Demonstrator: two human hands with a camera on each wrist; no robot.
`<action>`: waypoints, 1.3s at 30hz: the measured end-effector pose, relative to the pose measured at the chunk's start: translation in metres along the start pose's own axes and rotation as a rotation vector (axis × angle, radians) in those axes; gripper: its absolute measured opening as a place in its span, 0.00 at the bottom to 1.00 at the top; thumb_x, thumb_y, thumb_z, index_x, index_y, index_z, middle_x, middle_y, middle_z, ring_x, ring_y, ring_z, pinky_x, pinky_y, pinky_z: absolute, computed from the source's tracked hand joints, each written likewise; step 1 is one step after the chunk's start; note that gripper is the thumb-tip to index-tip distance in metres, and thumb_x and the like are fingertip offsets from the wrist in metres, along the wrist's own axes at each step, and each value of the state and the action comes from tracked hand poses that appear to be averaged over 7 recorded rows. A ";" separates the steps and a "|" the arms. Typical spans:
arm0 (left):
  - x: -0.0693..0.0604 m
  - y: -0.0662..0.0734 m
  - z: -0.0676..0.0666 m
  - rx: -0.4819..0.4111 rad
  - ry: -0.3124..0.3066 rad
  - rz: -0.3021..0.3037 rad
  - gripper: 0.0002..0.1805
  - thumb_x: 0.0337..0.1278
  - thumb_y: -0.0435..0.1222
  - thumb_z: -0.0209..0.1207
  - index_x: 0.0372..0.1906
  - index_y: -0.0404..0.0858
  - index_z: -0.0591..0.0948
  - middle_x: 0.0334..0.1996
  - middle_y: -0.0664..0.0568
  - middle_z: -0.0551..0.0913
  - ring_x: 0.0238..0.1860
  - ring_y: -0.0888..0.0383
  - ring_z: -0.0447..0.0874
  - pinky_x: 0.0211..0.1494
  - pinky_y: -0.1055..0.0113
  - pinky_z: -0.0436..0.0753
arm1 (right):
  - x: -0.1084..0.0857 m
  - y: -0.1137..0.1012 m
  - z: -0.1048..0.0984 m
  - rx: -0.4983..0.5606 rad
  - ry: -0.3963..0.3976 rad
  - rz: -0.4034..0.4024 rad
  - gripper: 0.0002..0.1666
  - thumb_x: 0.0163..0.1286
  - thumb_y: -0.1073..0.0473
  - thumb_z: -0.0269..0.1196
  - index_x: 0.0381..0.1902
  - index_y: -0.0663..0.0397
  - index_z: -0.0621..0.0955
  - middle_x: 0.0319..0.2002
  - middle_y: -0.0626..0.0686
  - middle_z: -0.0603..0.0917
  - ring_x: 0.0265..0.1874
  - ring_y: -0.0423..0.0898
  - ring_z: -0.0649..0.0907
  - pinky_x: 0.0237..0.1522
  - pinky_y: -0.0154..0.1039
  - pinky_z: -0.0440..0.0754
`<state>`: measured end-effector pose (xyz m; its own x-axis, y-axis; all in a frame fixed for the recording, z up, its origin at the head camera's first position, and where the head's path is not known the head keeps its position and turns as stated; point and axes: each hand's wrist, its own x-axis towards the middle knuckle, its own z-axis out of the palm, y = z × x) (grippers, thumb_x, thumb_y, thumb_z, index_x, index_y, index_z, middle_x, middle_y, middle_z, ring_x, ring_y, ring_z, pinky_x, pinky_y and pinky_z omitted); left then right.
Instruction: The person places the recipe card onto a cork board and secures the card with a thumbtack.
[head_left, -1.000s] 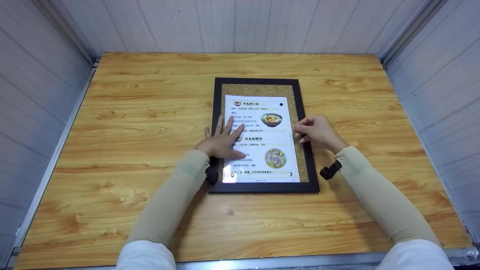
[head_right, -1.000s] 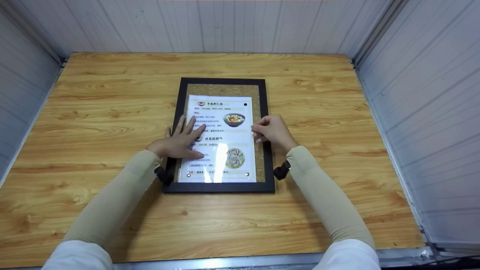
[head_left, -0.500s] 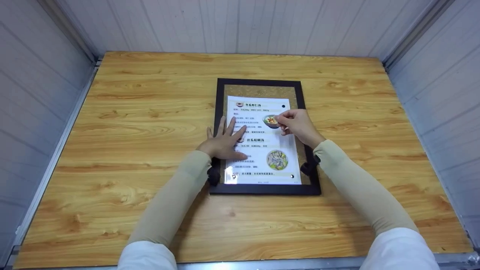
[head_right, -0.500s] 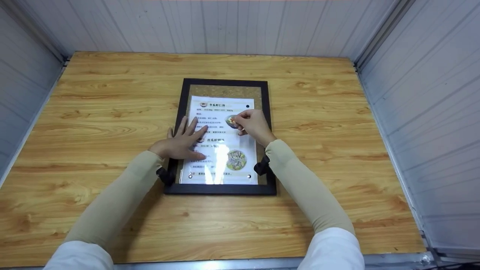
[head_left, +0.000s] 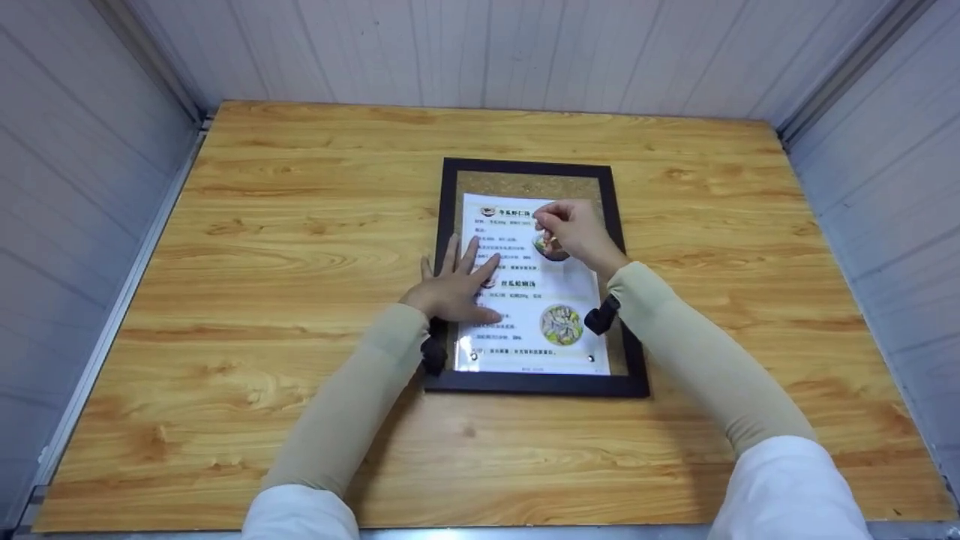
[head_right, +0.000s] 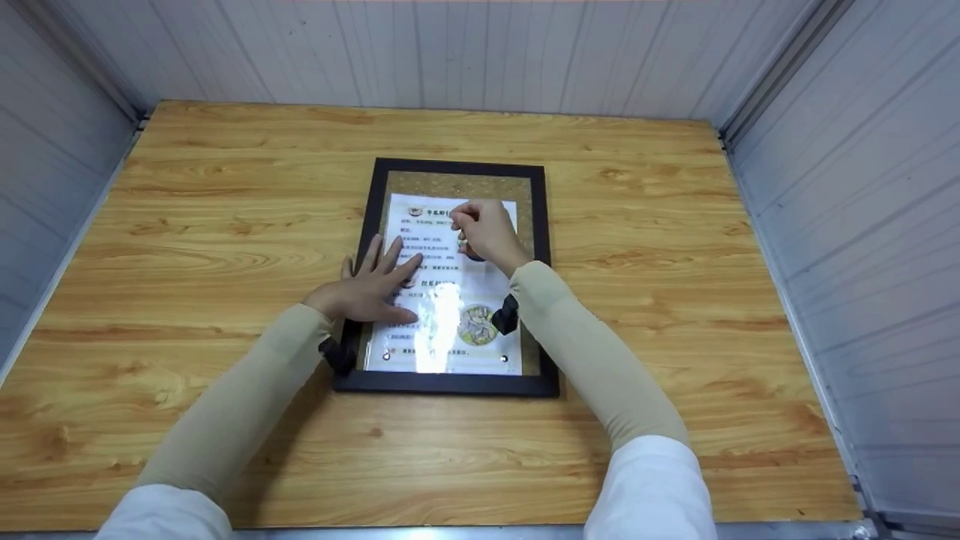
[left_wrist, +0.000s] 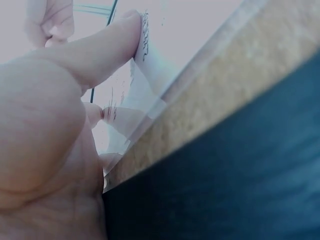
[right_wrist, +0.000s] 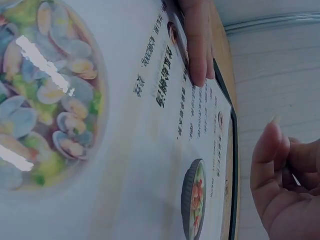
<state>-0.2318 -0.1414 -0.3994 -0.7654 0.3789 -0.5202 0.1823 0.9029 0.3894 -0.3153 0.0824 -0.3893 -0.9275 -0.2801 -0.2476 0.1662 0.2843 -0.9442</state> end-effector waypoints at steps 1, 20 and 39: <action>0.000 0.000 0.001 0.000 0.001 -0.001 0.56 0.55 0.67 0.58 0.80 0.58 0.39 0.77 0.49 0.19 0.71 0.45 0.06 0.64 0.30 0.21 | 0.002 -0.001 0.002 -0.005 -0.004 -0.020 0.17 0.75 0.61 0.58 0.51 0.71 0.81 0.35 0.60 0.80 0.21 0.41 0.78 0.22 0.32 0.81; -0.006 0.010 0.006 -0.028 -0.009 -0.005 0.56 0.56 0.66 0.59 0.80 0.58 0.40 0.77 0.51 0.19 0.71 0.46 0.05 0.64 0.31 0.20 | 0.027 -0.010 0.018 -0.180 -0.016 -0.239 0.13 0.75 0.64 0.58 0.48 0.68 0.84 0.40 0.69 0.82 0.34 0.62 0.82 0.35 0.47 0.85; -0.012 0.015 0.010 -0.014 -0.014 -0.001 0.56 0.55 0.66 0.59 0.80 0.59 0.39 0.77 0.51 0.19 0.71 0.46 0.06 0.64 0.30 0.22 | 0.041 -0.012 0.034 -0.319 -0.074 -0.239 0.11 0.74 0.63 0.60 0.43 0.66 0.86 0.38 0.63 0.85 0.25 0.48 0.79 0.25 0.32 0.76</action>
<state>-0.2142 -0.1301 -0.3950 -0.7568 0.3811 -0.5311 0.1731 0.9003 0.3993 -0.3442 0.0358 -0.3959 -0.8990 -0.4344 -0.0552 -0.1740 0.4702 -0.8653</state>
